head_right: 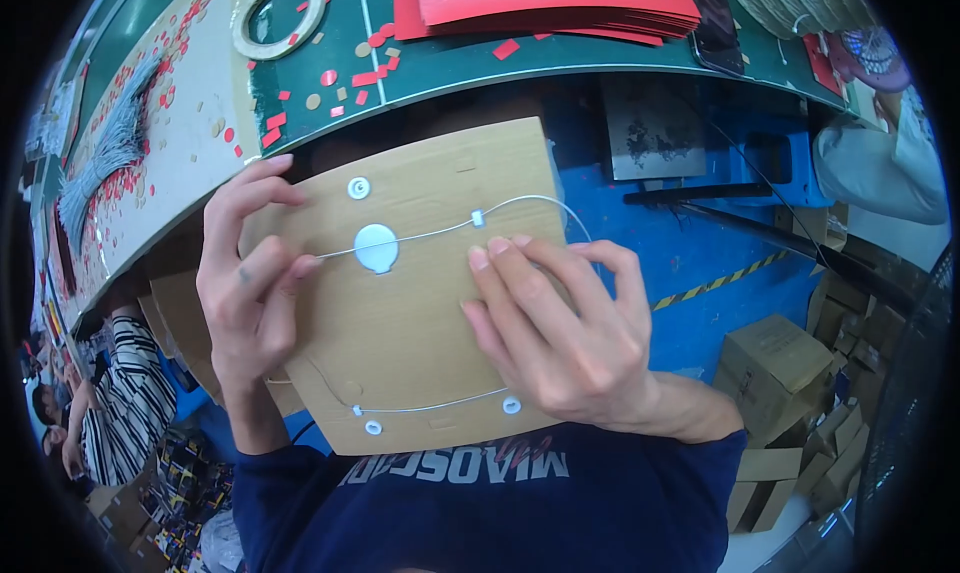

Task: Assembling lighting components by threading wires through clips on cardboard and plastic bases and applying small stickers.

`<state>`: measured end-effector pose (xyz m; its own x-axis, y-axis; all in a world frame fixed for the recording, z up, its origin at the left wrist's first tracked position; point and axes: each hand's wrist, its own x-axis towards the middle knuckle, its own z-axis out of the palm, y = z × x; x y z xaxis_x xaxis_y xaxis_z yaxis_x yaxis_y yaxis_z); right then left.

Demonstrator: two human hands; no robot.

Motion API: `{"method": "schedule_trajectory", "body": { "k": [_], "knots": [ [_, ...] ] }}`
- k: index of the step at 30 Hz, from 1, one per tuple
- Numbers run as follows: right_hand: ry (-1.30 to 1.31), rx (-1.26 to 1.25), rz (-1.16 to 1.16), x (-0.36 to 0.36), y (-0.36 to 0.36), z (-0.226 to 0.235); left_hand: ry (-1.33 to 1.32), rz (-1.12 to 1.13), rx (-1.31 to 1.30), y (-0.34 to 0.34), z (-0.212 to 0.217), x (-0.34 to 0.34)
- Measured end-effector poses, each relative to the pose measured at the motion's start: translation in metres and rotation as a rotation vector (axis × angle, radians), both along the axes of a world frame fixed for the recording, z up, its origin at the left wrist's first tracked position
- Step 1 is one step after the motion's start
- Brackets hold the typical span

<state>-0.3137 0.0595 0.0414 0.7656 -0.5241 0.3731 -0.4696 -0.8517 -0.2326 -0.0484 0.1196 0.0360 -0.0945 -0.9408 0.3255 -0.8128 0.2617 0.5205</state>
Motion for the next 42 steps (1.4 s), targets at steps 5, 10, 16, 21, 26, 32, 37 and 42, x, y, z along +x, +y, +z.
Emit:
{"method": "schedule_trajectory", "body": {
  "k": [5, 10, 16, 21, 26, 32, 37, 42],
  "knots": [
    [0.058, 0.054, 0.107, 0.013, -0.015, 0.016, 0.181, 0.1, 0.016, 0.018, -0.015, 0.003],
    [-0.242, 0.426, 0.237, 0.059, -0.024, -0.003, 0.318, 0.087, -0.051, 0.01, -0.02, 0.0],
    [-0.318, 0.406, 0.272, 0.075, -0.038, -0.015, 1.126, 0.426, -0.072, 0.025, -0.034, -0.019],
    [-0.316, 0.506, 0.303, 0.08, -0.037, -0.009, 1.433, 0.266, 0.265, 0.041, -0.029, -0.02],
    [-0.265, 0.503, 0.356, 0.087, -0.04, -0.007, 1.419, 0.298, 0.185, 0.034, -0.035, -0.02],
    [-0.15, 0.293, 0.377, 0.088, -0.037, 0.002, 1.388, 0.255, 0.135, 0.035, -0.038, -0.02],
    [0.038, 0.115, 0.419, 0.083, -0.03, 0.01, 1.398, 0.275, 0.168, 0.032, -0.032, -0.021],
    [0.139, 0.053, 0.42, 0.08, -0.027, 0.018, 1.437, 0.28, 0.18, 0.031, -0.032, -0.019]
  ]
}}
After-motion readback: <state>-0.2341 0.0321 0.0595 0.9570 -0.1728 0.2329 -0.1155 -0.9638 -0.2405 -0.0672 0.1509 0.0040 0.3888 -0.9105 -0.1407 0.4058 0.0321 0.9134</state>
